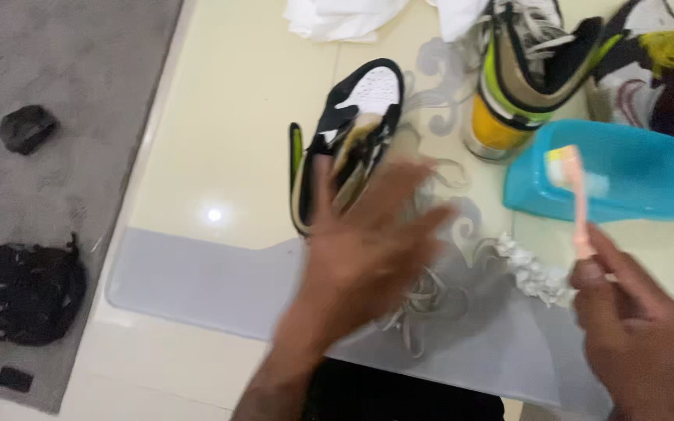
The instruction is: The person cleans a pair of high-top sneakers by applying a cleaning solution with a toothbrush to the midsoles and uppers, and then scrubbing the shoelaces by hand with the brush before wiping the shoes with a cloth.
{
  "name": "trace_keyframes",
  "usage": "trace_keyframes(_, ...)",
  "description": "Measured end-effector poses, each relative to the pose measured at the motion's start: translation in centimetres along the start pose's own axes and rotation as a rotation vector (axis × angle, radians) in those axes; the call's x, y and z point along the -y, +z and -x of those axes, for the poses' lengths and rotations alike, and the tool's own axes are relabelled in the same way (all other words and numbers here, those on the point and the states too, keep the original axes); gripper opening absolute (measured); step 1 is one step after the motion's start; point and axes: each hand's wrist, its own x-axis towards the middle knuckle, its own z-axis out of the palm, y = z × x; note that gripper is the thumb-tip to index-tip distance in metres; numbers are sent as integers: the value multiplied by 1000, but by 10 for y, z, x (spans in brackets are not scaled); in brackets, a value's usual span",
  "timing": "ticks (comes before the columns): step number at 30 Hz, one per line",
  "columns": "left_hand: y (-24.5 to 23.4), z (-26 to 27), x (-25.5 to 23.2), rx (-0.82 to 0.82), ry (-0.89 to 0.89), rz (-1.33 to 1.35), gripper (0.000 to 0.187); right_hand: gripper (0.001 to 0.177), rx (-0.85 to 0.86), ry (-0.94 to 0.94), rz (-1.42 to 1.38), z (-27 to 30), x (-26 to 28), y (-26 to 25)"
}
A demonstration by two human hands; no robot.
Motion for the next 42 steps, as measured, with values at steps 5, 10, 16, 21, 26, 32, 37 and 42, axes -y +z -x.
trace_keyframes(5, -46, 44, 72, 51, -78, -90, 68, 44, 168, 89, -246, 5, 20, 36)
trace_keyframes(10, -40, 74, 100, 260, -130, -170, 61, 43, 324, 115, -352, 11, 13, 65)
trace_keyframes(16, -9, 71, 101, 200, -173, -262, 81, 51, 457, 285, -373, 18, 20, 83)
trace_keyframes(21, -20, 14, 64, 497, 91, -537, 116, 42, 302, 282, -490, 7, 23, 69)
trace_keyframes(26, -5, -28, 63, 403, 414, -294, 86, 49, 267, 411, -609, 23, 16, 55)
trace_keyframes(32, 23, -66, 61, 256, 603, -231, 41, 48, 249, 441, -675, 31, -7, 59)
trace_keyframes(37, 33, -73, 60, 190, 461, -313, 34, 58, 223, 465, -798, 30, -9, 80)
trace_keyframes(42, 31, -71, 77, 179, 286, -426, 24, 57, 325, 358, -915, 19, 23, 96)
